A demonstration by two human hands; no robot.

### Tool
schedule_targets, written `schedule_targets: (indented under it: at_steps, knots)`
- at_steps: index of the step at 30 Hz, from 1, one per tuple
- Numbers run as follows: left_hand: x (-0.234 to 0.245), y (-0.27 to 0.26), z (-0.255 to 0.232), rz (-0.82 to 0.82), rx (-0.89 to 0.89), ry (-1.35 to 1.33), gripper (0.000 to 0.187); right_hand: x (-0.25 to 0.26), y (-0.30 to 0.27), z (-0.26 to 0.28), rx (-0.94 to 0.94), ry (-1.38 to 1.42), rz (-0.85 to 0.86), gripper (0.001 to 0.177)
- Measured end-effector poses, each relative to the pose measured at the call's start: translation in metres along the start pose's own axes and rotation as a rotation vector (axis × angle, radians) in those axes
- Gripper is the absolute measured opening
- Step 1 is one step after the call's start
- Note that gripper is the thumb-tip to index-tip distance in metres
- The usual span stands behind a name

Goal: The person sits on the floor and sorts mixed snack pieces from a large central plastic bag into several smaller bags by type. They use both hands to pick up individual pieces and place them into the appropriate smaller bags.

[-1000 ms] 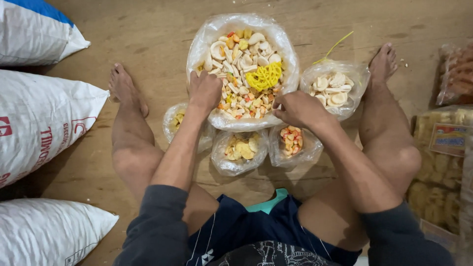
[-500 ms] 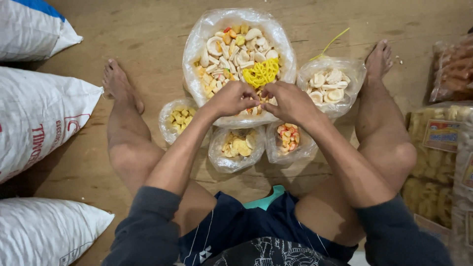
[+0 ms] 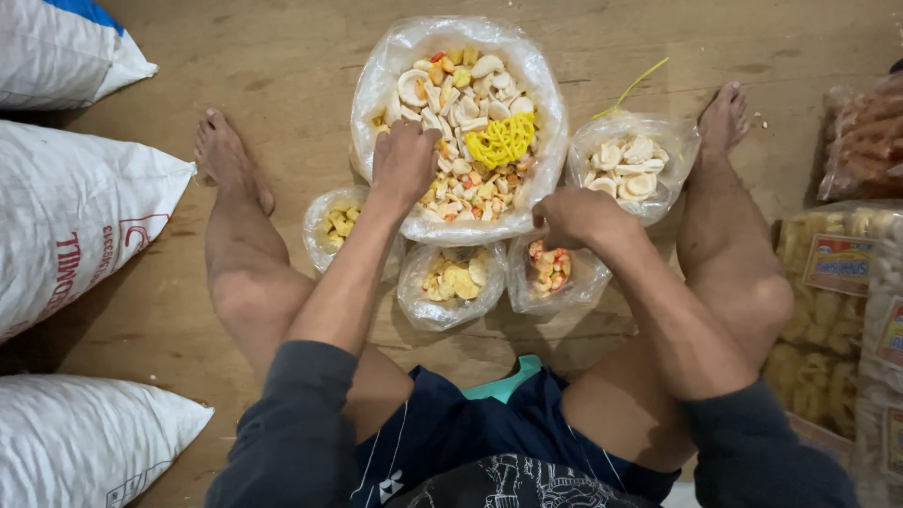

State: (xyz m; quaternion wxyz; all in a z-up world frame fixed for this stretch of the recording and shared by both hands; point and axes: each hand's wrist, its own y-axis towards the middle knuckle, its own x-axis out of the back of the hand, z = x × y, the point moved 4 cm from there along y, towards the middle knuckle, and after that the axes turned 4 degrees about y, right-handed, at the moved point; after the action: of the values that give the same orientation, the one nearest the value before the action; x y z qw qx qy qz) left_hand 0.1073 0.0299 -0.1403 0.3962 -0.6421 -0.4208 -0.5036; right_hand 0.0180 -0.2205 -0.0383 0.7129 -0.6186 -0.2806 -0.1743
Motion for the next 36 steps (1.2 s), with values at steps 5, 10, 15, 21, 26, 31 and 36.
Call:
schedule_targets:
  at_steps: [5,10,15,21,26,31,36]
  knots:
    - [0.013,-0.004,-0.010,-0.140,-0.071,0.059,0.028,0.022,-0.018,0.008,-0.001,0.039,-0.048,0.040]
    - [0.033,-0.005,-0.013,-0.227,-0.087,0.128,0.022,0.020,-0.016,0.004,-0.004,0.028,-0.048,0.038]
    - [0.021,0.003,0.001,-0.203,-0.062,0.175,0.015,0.034,-0.028,0.008,0.024,0.070,-0.113,0.034]
    - [0.016,0.005,0.008,-0.094,-0.058,0.166,0.014,0.038,-0.028,0.009,0.075,0.124,-0.203,0.029]
    - [0.041,0.000,-0.012,0.030,-0.087,-0.084,0.004,0.047,-0.028,0.018,0.147,0.229,-0.358,0.029]
    - [0.119,-0.025,-0.060,0.198,-0.199,-0.385,0.010,0.062,-0.043,0.031,0.225,0.327,-0.466,0.033]
    - [0.130,-0.032,-0.079,0.333,-0.196,-0.554,0.013,0.059,-0.041,0.036,0.282,0.395,-0.455,0.025]
